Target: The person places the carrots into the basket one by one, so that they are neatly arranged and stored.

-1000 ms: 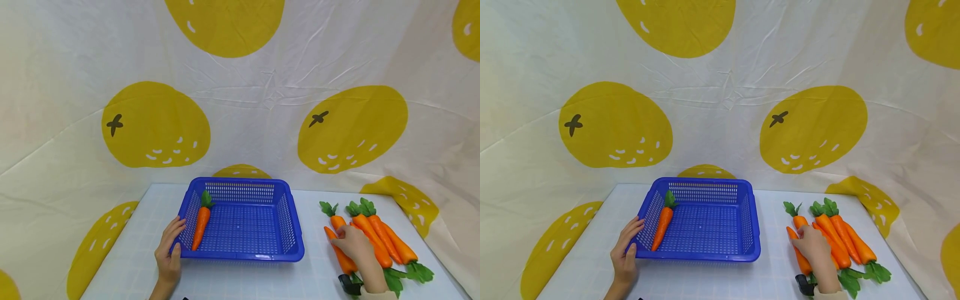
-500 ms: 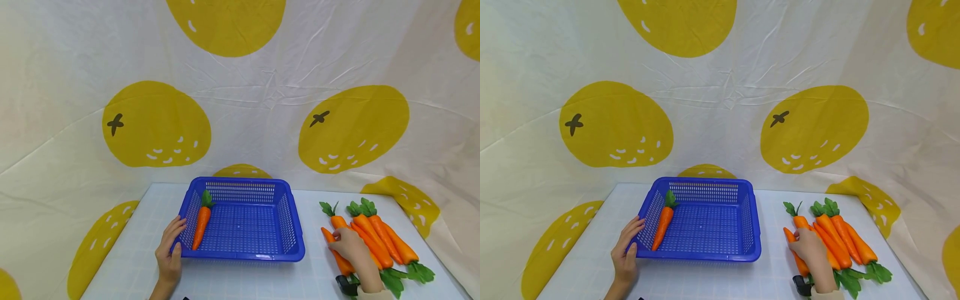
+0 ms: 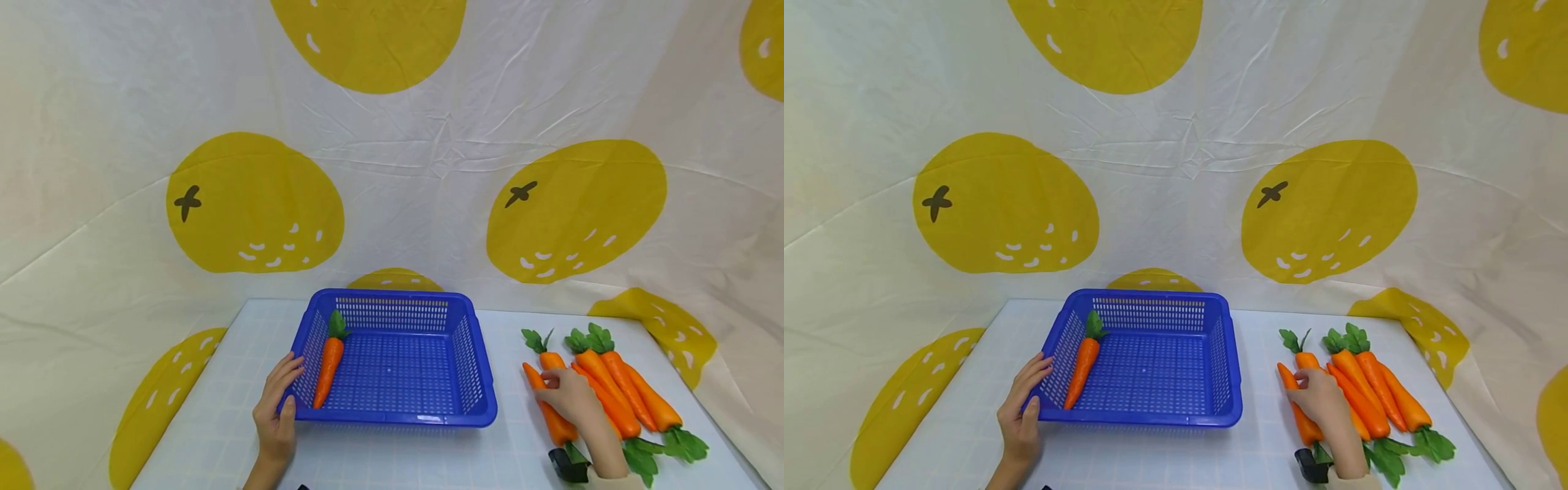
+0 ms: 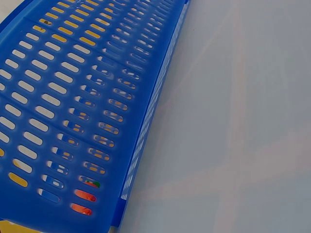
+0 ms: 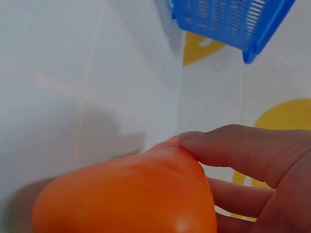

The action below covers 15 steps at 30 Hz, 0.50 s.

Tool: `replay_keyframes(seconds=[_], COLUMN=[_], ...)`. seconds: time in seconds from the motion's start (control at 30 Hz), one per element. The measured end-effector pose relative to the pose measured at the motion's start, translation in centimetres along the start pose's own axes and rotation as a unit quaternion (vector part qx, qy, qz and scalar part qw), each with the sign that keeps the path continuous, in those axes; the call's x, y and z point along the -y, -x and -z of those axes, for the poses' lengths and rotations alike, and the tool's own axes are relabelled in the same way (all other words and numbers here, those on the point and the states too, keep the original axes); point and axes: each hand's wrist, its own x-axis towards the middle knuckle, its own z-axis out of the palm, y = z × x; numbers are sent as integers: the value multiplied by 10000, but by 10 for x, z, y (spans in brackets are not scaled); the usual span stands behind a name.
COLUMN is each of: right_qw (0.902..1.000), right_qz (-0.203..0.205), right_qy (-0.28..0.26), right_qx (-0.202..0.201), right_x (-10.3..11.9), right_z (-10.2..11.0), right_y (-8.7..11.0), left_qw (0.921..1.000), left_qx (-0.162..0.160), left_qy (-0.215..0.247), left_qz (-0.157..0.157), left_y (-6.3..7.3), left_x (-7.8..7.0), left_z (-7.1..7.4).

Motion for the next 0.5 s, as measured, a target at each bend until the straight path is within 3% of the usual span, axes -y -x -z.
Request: replay_keyframes(seconds=[0.27, 0.5], right_qw=[9984, 9928], right_qz=[206, 13], right_qy=[-492, -1134], right_qx=[-189, -380], right_x=[2, 5], right_z=[6, 8], right_y=[2, 3], left_qw=[9998, 9998], left_qx=[58, 56], left_qy=[-105, -103], left_qz=[132, 130], left_y=[0, 1], left_x=[-1, -1], left_z=[1, 1])
